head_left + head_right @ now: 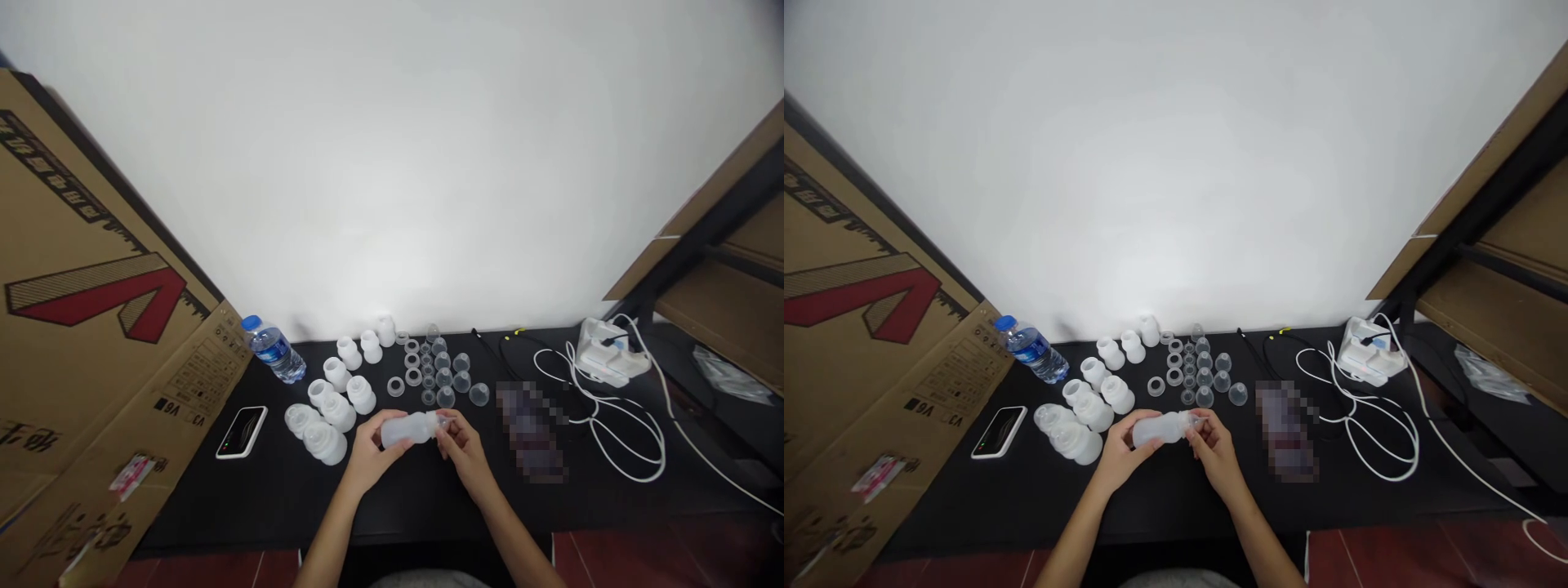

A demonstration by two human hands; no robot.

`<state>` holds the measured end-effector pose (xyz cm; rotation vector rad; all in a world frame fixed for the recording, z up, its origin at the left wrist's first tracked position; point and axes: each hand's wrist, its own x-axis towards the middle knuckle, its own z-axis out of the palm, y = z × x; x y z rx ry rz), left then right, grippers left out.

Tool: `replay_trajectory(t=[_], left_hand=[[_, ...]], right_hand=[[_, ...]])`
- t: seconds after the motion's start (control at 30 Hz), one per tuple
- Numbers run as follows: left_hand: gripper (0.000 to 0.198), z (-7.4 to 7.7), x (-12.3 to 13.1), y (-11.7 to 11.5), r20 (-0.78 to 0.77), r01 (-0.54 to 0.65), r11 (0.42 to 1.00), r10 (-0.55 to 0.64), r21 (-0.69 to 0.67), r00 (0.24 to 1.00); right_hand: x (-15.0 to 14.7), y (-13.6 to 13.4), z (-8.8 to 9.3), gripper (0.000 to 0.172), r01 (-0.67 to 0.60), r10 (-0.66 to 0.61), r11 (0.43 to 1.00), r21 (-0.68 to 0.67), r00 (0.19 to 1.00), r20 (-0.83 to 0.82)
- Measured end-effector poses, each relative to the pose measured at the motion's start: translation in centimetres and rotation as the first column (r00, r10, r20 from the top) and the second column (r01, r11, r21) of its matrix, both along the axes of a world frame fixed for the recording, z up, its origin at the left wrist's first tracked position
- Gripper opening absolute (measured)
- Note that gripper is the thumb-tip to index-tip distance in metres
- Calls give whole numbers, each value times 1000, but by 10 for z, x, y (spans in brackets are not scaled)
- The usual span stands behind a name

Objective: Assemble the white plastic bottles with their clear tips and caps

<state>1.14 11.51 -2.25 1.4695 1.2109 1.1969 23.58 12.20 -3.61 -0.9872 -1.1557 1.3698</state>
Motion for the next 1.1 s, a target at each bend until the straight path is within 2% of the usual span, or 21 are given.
replay_trajectory(t=[0.23,0.43,0.57,0.73,0.87,1.1], left_hand=[[43,0,3,-1,-39,10,1000,-10,-15,999],[35,1,8,-3,-185,24,982,11,189,983],[43,5,8,-5,-288,40,966,37,257,957],[43,8,9,-4,-311,73,971,1,226,951],[45,6,8,-3,-333,124,972,-52,199,941],[43,0,7,-5,-497,164,931,20,325,868]], right_hand=[[-2,-3,-1,48,20,-21,998,53,999,33],[-2,-1,-1,49,33,-36,999,40,998,53],[-3,-3,2,50,54,-56,996,67,998,36],[-4,-6,3,47,45,-44,995,85,999,-14],[-4,-5,-1,43,66,-69,994,92,997,31],[-2,-5,-7,41,89,-107,988,130,984,140]])
